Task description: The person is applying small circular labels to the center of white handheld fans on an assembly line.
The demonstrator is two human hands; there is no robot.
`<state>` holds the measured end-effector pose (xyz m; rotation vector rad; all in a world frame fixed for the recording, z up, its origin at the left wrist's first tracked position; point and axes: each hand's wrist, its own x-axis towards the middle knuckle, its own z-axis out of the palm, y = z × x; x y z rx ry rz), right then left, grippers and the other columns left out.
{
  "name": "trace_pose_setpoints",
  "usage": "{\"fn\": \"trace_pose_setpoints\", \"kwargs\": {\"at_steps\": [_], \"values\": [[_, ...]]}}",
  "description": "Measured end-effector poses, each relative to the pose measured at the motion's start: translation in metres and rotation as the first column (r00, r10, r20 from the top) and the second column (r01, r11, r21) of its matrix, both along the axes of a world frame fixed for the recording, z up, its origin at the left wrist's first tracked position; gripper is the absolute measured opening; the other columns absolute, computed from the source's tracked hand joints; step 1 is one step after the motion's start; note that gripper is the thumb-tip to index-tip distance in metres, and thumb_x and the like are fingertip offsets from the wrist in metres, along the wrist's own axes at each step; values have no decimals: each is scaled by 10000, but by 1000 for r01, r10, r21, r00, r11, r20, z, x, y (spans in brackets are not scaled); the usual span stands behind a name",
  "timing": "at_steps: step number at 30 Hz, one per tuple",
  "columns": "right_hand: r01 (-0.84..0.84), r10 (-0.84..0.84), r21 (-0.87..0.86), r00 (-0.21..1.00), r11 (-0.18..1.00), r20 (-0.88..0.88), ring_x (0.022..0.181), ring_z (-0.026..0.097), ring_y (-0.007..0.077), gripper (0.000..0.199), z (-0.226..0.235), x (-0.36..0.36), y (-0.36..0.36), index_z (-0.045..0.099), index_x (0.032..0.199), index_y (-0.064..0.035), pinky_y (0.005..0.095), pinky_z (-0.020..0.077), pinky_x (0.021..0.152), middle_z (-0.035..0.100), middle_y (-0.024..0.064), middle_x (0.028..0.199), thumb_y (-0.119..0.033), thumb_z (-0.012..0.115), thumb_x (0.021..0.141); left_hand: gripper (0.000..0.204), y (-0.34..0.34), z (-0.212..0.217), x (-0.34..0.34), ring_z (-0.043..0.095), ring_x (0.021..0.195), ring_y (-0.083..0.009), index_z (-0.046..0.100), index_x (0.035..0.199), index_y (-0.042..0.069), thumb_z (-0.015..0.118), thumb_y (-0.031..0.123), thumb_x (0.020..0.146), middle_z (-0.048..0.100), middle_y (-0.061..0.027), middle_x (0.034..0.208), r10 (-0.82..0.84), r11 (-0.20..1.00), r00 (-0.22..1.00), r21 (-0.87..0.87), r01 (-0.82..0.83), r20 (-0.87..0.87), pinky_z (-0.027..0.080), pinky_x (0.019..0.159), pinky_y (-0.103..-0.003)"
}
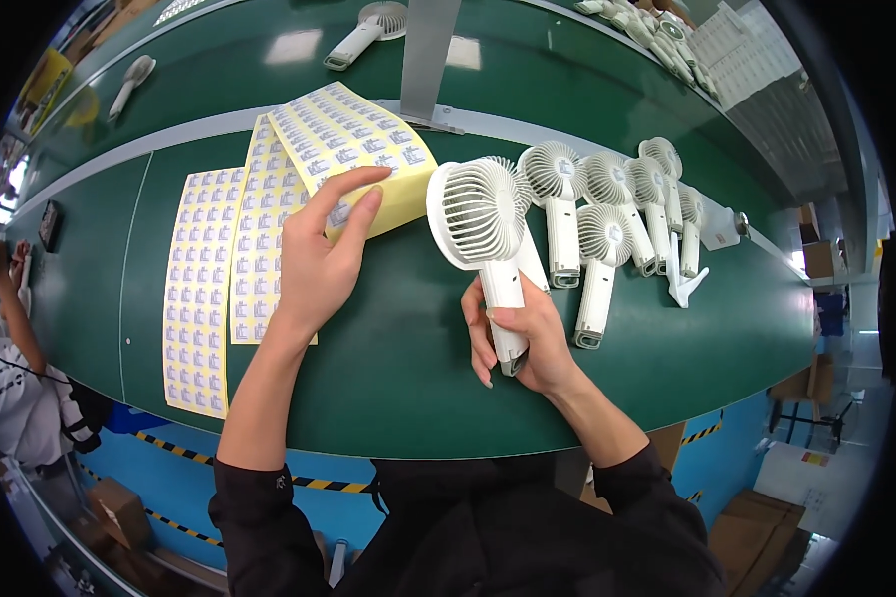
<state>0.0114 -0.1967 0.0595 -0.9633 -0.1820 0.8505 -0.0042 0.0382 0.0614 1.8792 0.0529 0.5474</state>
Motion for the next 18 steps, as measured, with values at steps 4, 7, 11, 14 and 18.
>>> {"fn": "trace_pose_setpoints", "kwargs": {"at_steps": [4, 7, 11, 14, 18], "values": [[4, -3, -10, 1000, 1000, 18, 527, 533, 180, 321, 1, 0, 2, 416, 1074, 38, 358, 524, 408, 510, 164, 935, -164, 572, 881, 213, 2, 4, 0, 676, 1018, -180, 685, 1158, 25, 607, 103, 975, 730, -111, 1092, -2, 1000, 1000, 13, 2, -25, 496, 890, -277], [11, -10, -8, 1000, 1000, 15, 542, 544, 181, 339, 2, 1, 5, 420, 1145, 32, 356, 530, 432, 521, 155, 934, -104, 576, 876, 208, 3, 4, 1, 679, 1014, -185, 686, 1149, 23, 610, 101, 972, 730, -117, 1077, -9, 1000, 1000, 19, 9, -16, 495, 893, -279], [100, -89, -98, 990, 990, 110, 566, 566, 173, 475, 12, 2, -7, 386, 1305, 0, 344, 533, 480, 553, 134, 909, 5, 588, 875, 215, 5, 1, 7, 670, 1046, -208, 681, 1153, 11, 612, 89, 965, 723, -125, 1091, -15, 999, 999, 41, 17, -32, 480, 932, -296], [294, -251, -223, 946, 929, 203, 569, 573, 173, 465, 20, -6, -49, 402, 1299, 16, 342, 525, 487, 571, 127, 862, -24, 625, 893, 226, -4, -10, 11, 646, 1098, -230, 675, 1159, -5, 605, 90, 966, 711, -131, 1119, -11, 997, 995, 71, 18, -104, 455, 974, -306], [807, -691, -163, 575, 568, 438, 561, 563, 155, 257, 23, -32, -140, 483, 1145, 6, 318, 509, 485, 592, 108, 881, -100, 605, 945, 243, -5, -14, 4, 622, 1139, -238, 659, 1173, -17, 571, 120, 992, 686, -144, 1177, -13, 995, 982, 96, 31, -186, 436, 999, -315]]}}
